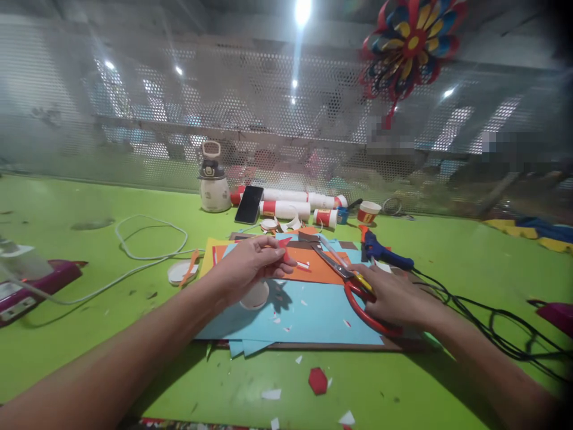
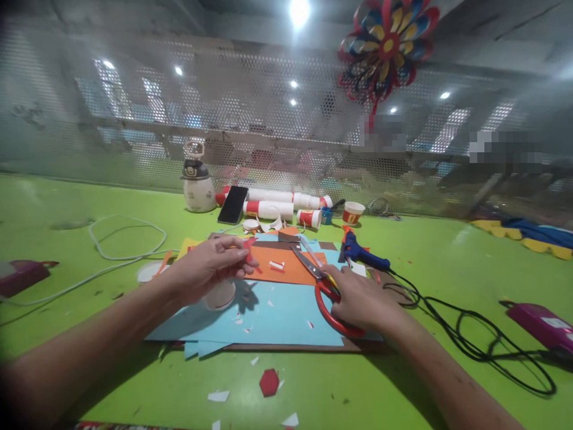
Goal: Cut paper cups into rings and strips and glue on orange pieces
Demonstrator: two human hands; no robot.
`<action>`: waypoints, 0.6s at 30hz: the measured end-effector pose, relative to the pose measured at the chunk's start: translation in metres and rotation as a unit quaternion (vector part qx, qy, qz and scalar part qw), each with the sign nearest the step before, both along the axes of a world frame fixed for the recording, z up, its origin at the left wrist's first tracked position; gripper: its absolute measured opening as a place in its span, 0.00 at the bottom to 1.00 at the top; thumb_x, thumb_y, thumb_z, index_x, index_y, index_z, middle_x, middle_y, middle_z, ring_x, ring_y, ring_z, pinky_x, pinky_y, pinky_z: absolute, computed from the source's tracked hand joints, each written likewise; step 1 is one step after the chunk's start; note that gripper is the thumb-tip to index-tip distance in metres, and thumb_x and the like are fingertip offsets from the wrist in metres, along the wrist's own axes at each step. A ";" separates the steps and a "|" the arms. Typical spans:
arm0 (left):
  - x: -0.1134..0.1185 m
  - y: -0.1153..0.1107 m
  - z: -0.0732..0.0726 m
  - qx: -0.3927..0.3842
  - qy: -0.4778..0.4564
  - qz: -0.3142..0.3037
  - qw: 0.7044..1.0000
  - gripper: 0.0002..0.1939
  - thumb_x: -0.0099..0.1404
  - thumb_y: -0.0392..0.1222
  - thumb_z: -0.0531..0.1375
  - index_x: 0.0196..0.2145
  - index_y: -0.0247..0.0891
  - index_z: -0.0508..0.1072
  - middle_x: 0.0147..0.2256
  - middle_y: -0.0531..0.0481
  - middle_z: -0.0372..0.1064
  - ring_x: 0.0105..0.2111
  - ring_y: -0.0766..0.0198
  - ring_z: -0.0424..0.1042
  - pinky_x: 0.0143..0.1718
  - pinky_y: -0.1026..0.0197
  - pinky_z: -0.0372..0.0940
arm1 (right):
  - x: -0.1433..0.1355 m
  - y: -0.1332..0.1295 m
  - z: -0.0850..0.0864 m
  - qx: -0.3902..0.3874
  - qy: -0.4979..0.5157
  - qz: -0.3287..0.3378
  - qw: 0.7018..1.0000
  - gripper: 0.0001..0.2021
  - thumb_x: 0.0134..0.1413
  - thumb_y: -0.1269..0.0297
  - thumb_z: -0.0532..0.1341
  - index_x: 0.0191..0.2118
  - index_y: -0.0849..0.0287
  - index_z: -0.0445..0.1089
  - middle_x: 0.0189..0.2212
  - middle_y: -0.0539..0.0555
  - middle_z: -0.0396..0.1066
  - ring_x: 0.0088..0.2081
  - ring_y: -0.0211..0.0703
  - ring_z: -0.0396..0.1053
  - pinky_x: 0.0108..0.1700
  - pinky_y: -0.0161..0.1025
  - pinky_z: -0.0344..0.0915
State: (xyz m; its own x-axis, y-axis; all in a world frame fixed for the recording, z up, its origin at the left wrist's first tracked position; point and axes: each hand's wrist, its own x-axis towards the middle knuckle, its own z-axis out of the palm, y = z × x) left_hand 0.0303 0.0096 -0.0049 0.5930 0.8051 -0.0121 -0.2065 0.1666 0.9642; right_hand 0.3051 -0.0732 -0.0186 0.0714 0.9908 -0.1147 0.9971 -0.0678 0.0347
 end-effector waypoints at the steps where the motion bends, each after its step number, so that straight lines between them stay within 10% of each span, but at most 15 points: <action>1: 0.000 0.000 0.001 0.002 0.000 0.001 1.000 0.06 0.60 0.36 0.63 0.29 0.33 0.69 0.29 0.46 0.75 0.28 0.69 0.73 0.30 0.67 0.65 | -0.001 0.000 0.000 0.002 0.001 -0.006 1.000 0.34 0.45 0.70 0.57 0.62 0.54 0.57 0.45 0.62 0.70 0.42 0.58 0.70 0.34 0.42 0.57; 18: -0.002 -0.001 0.002 -0.009 -0.025 -0.006 1.000 0.08 0.58 0.39 0.65 0.29 0.32 0.72 0.30 0.44 0.76 0.28 0.69 0.73 0.31 0.66 0.65 | 0.009 -0.002 0.007 0.071 0.108 -0.021 0.991 0.21 0.49 0.62 0.59 0.51 0.53 0.73 0.32 0.56 0.78 0.35 0.53 0.73 0.33 0.40 0.64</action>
State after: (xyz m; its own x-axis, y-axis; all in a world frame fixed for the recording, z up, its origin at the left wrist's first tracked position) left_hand 0.0281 0.0083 -0.0026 0.6024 0.7982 0.0023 -0.2516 0.1871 0.9496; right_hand 0.3145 -0.0752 -0.0115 0.1028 0.9947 0.0091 0.9765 -0.0991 -0.1914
